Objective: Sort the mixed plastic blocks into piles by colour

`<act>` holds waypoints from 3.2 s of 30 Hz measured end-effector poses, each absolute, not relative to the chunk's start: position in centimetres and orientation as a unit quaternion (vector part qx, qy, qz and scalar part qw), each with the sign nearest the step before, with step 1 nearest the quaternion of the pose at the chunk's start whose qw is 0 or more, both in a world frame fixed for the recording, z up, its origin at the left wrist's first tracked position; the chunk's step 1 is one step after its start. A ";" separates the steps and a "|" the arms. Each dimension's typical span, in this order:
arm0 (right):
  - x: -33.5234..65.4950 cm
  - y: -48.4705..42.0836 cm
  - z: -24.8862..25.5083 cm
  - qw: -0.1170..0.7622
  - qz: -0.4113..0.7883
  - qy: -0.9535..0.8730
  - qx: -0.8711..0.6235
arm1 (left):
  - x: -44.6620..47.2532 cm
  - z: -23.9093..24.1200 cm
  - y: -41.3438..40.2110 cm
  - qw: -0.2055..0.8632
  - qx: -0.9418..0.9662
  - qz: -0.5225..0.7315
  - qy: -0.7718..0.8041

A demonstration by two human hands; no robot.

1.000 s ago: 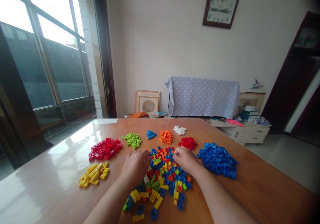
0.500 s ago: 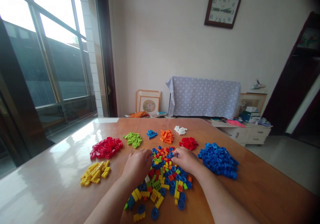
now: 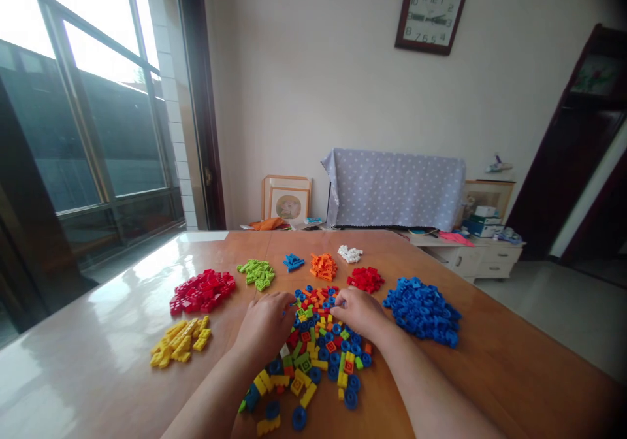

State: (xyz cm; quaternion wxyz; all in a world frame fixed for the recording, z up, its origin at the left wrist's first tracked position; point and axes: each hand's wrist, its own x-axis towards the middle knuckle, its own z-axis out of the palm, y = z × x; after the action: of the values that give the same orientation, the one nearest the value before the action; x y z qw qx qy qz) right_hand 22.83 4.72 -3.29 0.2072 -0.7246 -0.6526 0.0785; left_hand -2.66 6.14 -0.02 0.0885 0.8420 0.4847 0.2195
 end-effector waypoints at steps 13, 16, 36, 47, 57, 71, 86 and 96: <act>26.7 4.4 -2.6 0.257 0.109 -0.600 -0.750 | -2.8 0.4 6.0 0.089 0.842 0.222 0.483; 28.5 4.0 -2.8 0.274 0.128 -0.569 -0.765 | -2.8 0.4 5.9 0.086 0.842 0.228 0.482; 24.0 6.5 -5.4 0.672 0.396 -0.246 -0.576 | -2.7 0.1 6.1 0.079 0.845 0.229 0.477; 27.8 6.7 -5.0 0.691 0.327 -0.157 -0.625 | -2.6 -0.1 6.2 0.079 0.846 0.210 0.484; 28.6 6.1 -4.1 0.709 0.322 -0.157 -0.608 | -2.7 -0.3 6.2 0.076 0.847 0.217 0.480; 25.7 6.0 -5.8 0.432 0.258 -0.456 -0.734 | -2.7 0.0 6.1 0.080 0.848 0.216 0.478; 26.3 6.1 -6.8 0.307 0.162 -0.544 -0.764 | -2.6 0.1 6.1 0.081 0.844 0.220 0.482; 26.9 6.5 -6.6 0.328 0.132 -0.556 -0.752 | -2.6 0.5 5.8 0.089 0.846 0.214 0.481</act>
State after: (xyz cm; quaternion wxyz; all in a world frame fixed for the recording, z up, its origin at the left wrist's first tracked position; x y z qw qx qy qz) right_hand 26.87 6.54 -6.65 0.3282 -0.7521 -0.5561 0.1321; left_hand -2.56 5.78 0.45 0.0887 0.8456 0.4808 0.2141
